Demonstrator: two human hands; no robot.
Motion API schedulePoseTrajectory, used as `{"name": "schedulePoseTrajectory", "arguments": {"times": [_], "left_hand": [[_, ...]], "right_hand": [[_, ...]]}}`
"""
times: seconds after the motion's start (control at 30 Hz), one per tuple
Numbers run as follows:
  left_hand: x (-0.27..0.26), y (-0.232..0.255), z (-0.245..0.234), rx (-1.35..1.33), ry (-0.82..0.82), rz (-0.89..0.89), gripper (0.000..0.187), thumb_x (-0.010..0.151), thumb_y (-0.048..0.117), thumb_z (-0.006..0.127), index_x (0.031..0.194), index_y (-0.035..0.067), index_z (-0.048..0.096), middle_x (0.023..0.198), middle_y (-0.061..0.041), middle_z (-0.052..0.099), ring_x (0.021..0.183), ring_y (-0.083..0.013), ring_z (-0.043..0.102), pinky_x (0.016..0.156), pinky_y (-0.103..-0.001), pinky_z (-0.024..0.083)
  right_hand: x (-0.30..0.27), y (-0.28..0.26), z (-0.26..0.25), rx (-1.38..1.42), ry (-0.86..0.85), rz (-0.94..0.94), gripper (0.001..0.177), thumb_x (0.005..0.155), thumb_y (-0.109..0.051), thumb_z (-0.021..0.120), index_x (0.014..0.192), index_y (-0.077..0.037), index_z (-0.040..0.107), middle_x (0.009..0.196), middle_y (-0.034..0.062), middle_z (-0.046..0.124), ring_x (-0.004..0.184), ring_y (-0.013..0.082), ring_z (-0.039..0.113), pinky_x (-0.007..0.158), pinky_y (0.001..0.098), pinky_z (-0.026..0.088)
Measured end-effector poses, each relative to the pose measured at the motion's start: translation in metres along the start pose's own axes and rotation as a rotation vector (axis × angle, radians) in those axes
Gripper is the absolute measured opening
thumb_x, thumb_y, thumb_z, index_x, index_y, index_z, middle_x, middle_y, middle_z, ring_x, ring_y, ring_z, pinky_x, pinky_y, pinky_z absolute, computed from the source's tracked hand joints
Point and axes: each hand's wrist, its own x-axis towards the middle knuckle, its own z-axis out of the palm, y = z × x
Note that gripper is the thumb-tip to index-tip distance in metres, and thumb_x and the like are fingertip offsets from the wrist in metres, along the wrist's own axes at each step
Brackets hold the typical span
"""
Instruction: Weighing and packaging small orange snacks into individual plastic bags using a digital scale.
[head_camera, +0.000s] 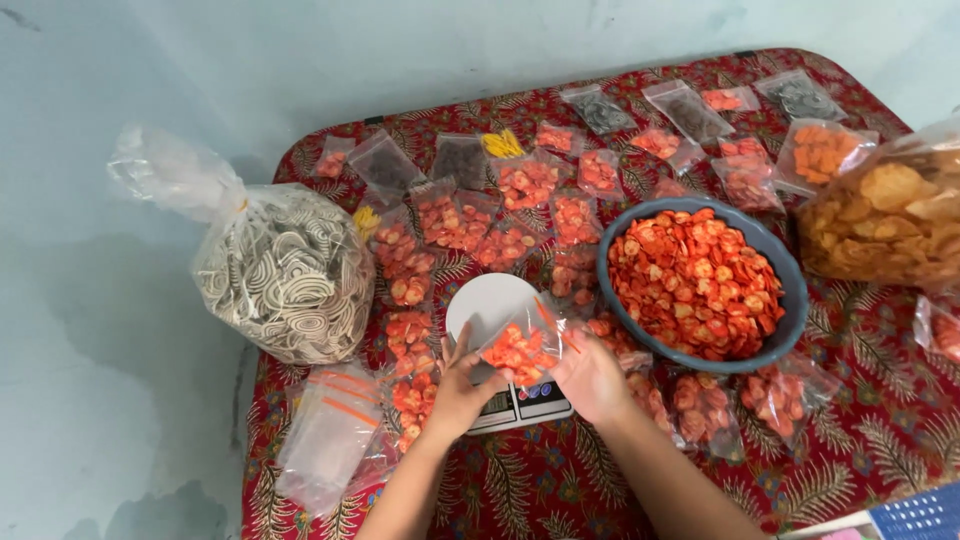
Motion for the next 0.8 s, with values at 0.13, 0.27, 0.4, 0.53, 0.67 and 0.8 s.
{"name": "schedulePoseTrajectory", "arguments": {"times": [0.13, 0.27, 0.4, 0.53, 0.67, 0.8], "left_hand": [[0.004, -0.006, -0.005, -0.065, 0.046, -0.021, 0.052, 0.081, 0.049, 0.081, 0.111, 0.007, 0.074, 0.165, -0.016, 0.029, 0.150, -0.0509, -0.007, 0.118, -0.067, -0.008], [0.003, 0.009, -0.011, -0.133, 0.035, -0.121, 0.044, 0.082, 0.042, 0.073, 0.120, 0.021, 0.074, 0.163, -0.003, 0.040, 0.159, -0.0313, -0.003, 0.122, -0.060, 0.000], [0.006, 0.011, -0.013, -0.198, 0.025, -0.161, 0.041, 0.084, 0.039, 0.071, 0.120, 0.019, 0.073, 0.163, -0.004, 0.041, 0.159, -0.0276, -0.006, 0.123, -0.058, -0.006], [0.010, 0.002, -0.014, -0.305, 0.054, -0.144, 0.031, 0.085, 0.032, 0.073, 0.112, 0.018, 0.074, 0.160, -0.004, 0.047, 0.160, -0.0246, 0.000, 0.124, -0.055, -0.002], [0.006, 0.014, -0.017, -0.452, 0.093, -0.146, 0.021, 0.089, 0.025, 0.068, 0.106, 0.014, 0.072, 0.131, -0.007, 0.063, 0.125, -0.0241, 0.039, 0.102, -0.045, 0.031], [0.010, 0.003, -0.022, -0.504, 0.153, -0.089, 0.024, 0.091, 0.018, 0.066, 0.112, 0.008, 0.069, 0.112, -0.007, 0.074, 0.103, -0.0196, 0.068, 0.093, -0.033, 0.053]], "right_hand": [[-0.004, 0.003, 0.003, 0.060, 0.067, 0.062, 0.017, 0.100, -0.023, 0.056, 0.085, -0.017, 0.058, 0.101, -0.0029, 0.072, 0.094, 0.0215, 0.065, 0.093, 0.0400, 0.050], [0.002, 0.008, -0.002, -0.064, 0.425, 0.209, 0.018, 0.101, -0.033, 0.050, 0.103, -0.016, 0.047, 0.112, 0.0050, 0.057, 0.117, 0.0270, 0.052, 0.110, 0.0454, 0.039], [0.002, 0.015, -0.005, 0.018, 0.486, 0.306, 0.029, 0.094, -0.043, 0.056, 0.106, -0.017, 0.052, 0.127, 0.0069, 0.061, 0.124, 0.0256, 0.055, 0.110, 0.0428, 0.040], [0.003, 0.020, -0.016, 0.061, 0.459, 0.331, 0.022, 0.093, -0.041, 0.062, 0.091, -0.019, 0.062, 0.121, 0.0026, 0.065, 0.117, 0.0227, 0.058, 0.100, 0.0379, 0.047], [0.002, 0.022, -0.015, 0.027, 0.479, 0.337, 0.023, 0.093, -0.039, 0.062, 0.095, -0.016, 0.065, 0.128, 0.0016, 0.065, 0.114, 0.0212, 0.056, 0.106, 0.0391, 0.046], [0.000, 0.026, -0.008, -0.037, 0.490, 0.314, 0.025, 0.093, -0.038, 0.060, 0.102, -0.016, 0.068, 0.136, 0.0018, 0.067, 0.135, 0.0140, 0.055, 0.112, 0.0376, 0.040]]}}
